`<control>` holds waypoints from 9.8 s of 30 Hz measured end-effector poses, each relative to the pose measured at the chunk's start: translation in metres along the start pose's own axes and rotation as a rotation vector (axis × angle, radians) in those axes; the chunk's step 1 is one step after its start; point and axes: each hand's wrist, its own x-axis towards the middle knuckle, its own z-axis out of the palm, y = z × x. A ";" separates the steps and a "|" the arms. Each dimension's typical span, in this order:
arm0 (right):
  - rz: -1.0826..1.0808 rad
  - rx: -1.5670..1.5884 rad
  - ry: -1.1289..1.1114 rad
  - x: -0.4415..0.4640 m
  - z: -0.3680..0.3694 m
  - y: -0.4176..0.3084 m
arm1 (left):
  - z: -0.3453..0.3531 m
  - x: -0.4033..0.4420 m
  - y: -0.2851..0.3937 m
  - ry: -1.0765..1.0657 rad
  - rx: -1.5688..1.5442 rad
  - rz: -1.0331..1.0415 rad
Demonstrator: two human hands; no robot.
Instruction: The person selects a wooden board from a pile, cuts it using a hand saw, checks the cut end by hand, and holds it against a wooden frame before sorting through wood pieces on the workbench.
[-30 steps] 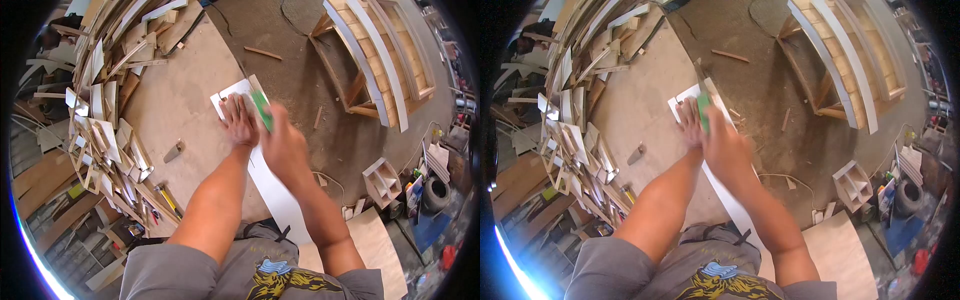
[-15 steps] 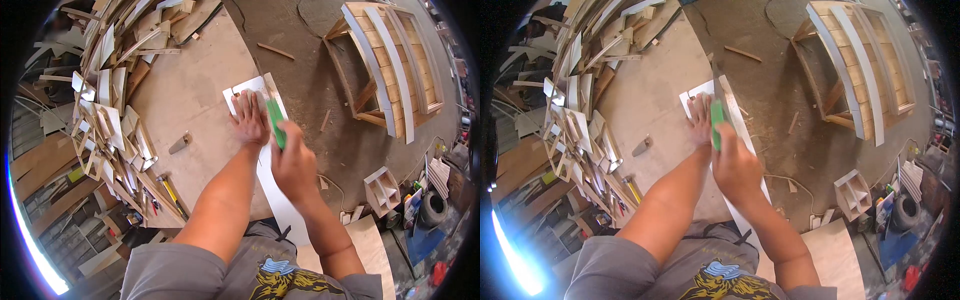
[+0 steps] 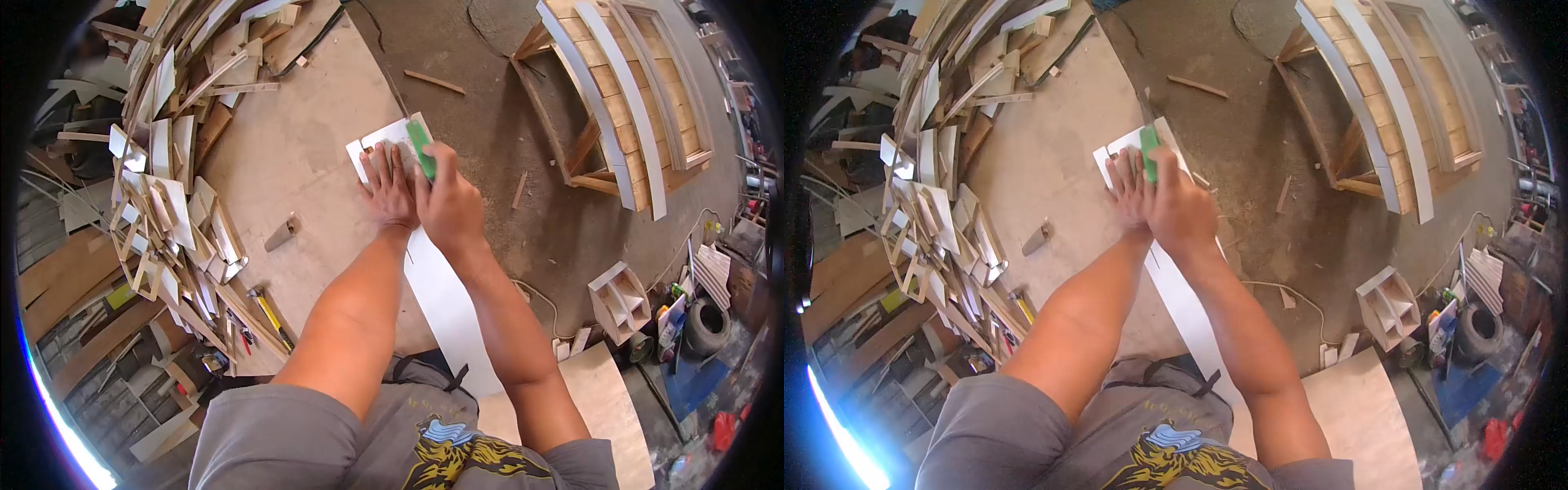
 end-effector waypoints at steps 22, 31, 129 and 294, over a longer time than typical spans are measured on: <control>-0.036 -0.040 -0.007 -0.004 0.003 0.006 | -0.018 0.001 0.006 -0.057 0.008 -0.035; -0.015 0.001 0.046 -0.040 -0.018 -0.007 | -0.015 0.000 0.004 0.001 -0.096 -0.031; 0.013 -0.043 0.084 -0.107 -0.093 -0.067 | -0.026 -0.002 0.011 -0.002 -0.103 -0.063; 0.230 -0.270 -0.146 0.056 0.003 -0.046 | -0.035 0.044 -0.024 -0.020 -0.301 0.029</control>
